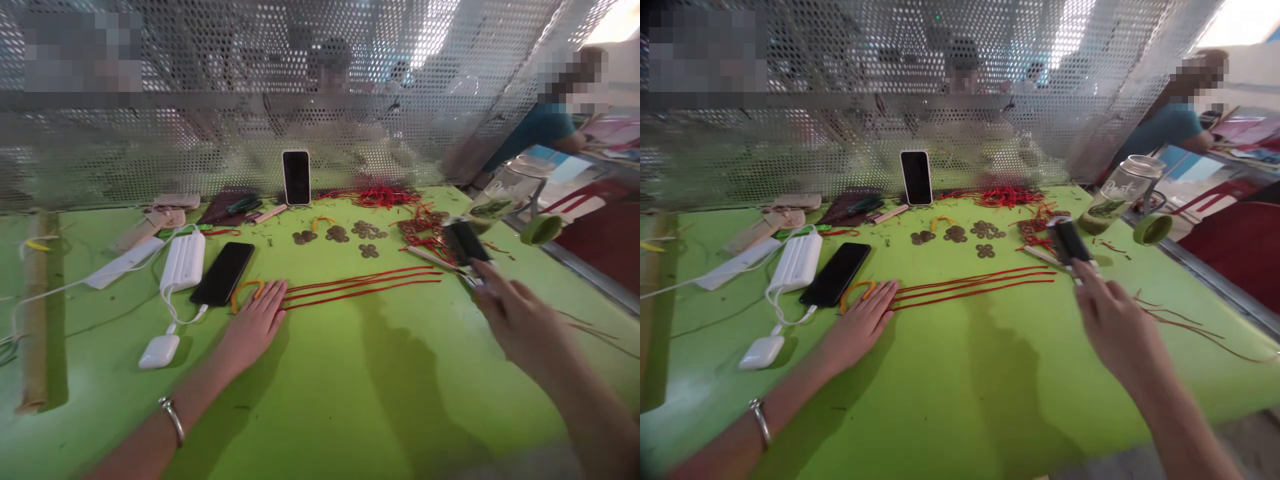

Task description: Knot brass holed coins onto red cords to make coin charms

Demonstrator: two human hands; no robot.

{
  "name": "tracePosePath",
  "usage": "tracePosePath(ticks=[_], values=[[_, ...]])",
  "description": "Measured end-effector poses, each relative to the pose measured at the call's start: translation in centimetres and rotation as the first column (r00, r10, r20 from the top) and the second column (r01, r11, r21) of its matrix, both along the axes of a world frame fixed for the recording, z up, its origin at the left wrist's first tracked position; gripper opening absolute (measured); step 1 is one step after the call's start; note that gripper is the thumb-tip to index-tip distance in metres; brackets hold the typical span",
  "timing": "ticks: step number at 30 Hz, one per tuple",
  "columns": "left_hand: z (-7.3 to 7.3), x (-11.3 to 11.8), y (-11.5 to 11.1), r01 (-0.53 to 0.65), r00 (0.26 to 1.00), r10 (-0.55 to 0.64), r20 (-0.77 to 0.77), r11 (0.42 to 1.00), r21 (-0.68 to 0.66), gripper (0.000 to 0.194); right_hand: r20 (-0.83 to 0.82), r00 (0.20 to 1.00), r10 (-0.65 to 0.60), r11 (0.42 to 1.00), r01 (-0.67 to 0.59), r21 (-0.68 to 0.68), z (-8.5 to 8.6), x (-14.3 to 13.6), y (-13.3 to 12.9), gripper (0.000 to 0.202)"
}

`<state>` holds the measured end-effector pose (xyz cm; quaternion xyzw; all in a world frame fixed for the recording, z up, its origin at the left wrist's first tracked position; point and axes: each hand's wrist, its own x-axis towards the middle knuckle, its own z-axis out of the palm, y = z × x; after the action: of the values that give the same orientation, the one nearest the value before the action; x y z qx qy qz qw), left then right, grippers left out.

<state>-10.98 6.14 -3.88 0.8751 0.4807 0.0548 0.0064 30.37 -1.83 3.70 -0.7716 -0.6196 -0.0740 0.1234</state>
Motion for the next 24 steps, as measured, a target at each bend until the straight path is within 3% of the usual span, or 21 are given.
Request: tracePosePath(ticks=[3, 6, 8, 10, 15, 24], values=[[-0.2, -0.1, 0.2, 0.009, 1.000, -0.009, 0.009, 1.000, 0.012, 0.055, -0.178, 0.961, 0.213, 0.966, -0.234, -0.106, 0.6, -7.0, 0.0, 0.052], [-0.2, 0.0, 0.4, 0.010, 1.000, -0.010, 0.006, 1.000, 0.013, 0.054, -0.336, 0.864, 0.375, 0.830, -0.475, -0.292, -0.1, -13.1, 0.1, 0.049], [-0.1, 0.0, 0.4, 0.010, 1.000, -0.010, 0.001, 1.000, 0.014, 0.053, -0.329, 0.835, 0.440, 0.777, -0.538, -0.327, -0.9, -15.7, 0.4, 0.047], [0.0, 0.0, 0.3, 0.012, 1.000, -0.012, 0.000, 1.000, 0.022, 0.053, -0.315, 0.836, 0.449, 0.759, -0.543, -0.360, -1.7, -16.8, 1.0, 0.047], [0.2, 0.1, 0.0, -0.006, 1.000, 0.006, -0.024, 1.000, -0.003, 0.054, -0.341, 0.880, 0.330, 0.816, -0.448, -0.365, -3.3, -14.1, 1.7, 0.050], [0.2, 0.1, -0.1, -0.021, 0.999, 0.020, -0.028, 0.999, -0.027, 0.054, -0.095, 0.988, 0.124, 0.921, -0.150, -0.358, -4.0, -1.7, 1.9, 0.052]])
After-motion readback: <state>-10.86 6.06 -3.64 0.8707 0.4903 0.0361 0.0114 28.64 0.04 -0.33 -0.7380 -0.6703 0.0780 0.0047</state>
